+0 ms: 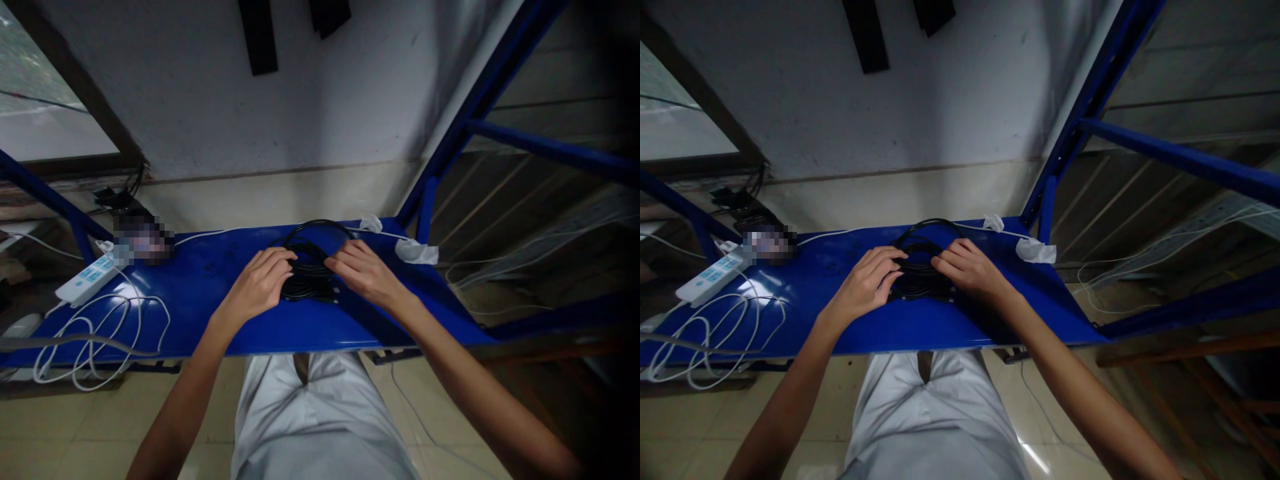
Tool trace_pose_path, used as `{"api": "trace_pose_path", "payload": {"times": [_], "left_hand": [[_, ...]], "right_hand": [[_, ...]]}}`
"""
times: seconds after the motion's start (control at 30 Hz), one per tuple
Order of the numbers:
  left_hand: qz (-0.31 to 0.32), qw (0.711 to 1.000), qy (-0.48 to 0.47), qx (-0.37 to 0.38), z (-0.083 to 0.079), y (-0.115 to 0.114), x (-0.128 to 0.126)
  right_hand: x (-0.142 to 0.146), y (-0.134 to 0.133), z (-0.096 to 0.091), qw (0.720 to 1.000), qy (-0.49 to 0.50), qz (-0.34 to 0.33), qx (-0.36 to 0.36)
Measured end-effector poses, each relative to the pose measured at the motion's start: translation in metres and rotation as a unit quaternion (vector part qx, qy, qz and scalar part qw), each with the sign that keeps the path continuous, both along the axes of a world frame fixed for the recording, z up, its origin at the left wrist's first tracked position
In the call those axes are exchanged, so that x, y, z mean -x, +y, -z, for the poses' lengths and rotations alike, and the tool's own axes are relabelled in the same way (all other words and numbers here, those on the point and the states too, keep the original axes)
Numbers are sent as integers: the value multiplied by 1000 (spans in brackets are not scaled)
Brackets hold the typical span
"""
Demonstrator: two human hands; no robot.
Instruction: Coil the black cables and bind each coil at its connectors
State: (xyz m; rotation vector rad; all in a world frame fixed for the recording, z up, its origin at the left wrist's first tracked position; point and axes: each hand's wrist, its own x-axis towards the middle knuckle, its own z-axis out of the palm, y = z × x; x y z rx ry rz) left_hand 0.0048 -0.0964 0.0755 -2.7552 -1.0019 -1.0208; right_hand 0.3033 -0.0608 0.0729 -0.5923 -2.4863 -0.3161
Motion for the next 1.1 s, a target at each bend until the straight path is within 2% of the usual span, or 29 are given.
{"api": "trace_pose_path", "payload": {"times": [0.1, 0.2, 0.27, 0.37, 0.43, 0.5, 0.6, 0.67, 0.73, 0.83, 1.1], "left_hand": [[-31, 998, 50, 32, 24, 2, 27], [-37, 995, 39, 87, 49, 1, 41], [-29, 993, 10, 115, 55, 0, 44], [5, 990, -38, 136, 50, 8, 41], [13, 986, -88, 141, 43, 25, 38], [-14, 976, -156, 150, 40, 50, 35], [-70, 940, -281, 181, 48, 93, 36], [-94, 907, -360, 199, 60, 115, 41], [-125, 873, -427, 200, 73, 126, 48], [-162, 836, -489, 191, 86, 127, 55], [-165, 789, -547, 226, 93, 122, 57]], "right_hand": [[28, 17, 32, 998, -11, -43, 31], [36, 23, 52, 992, -13, -73, 102], [34, 27, 52, 982, 25, -96, 162], [29, 46, 40, 958, 122, -114, 232], [29, 70, 33, 947, 177, -89, 255], [29, 99, 36, 935, 224, -34, 274], [28, 135, 55, 901, 300, 68, 304], [25, 146, 72, 879, 341, 116, 314], [20, 146, 87, 876, 347, 142, 305], [14, 138, 95, 891, 320, 152, 285], [16, 129, 91, 904, 304, 148, 261]]}}
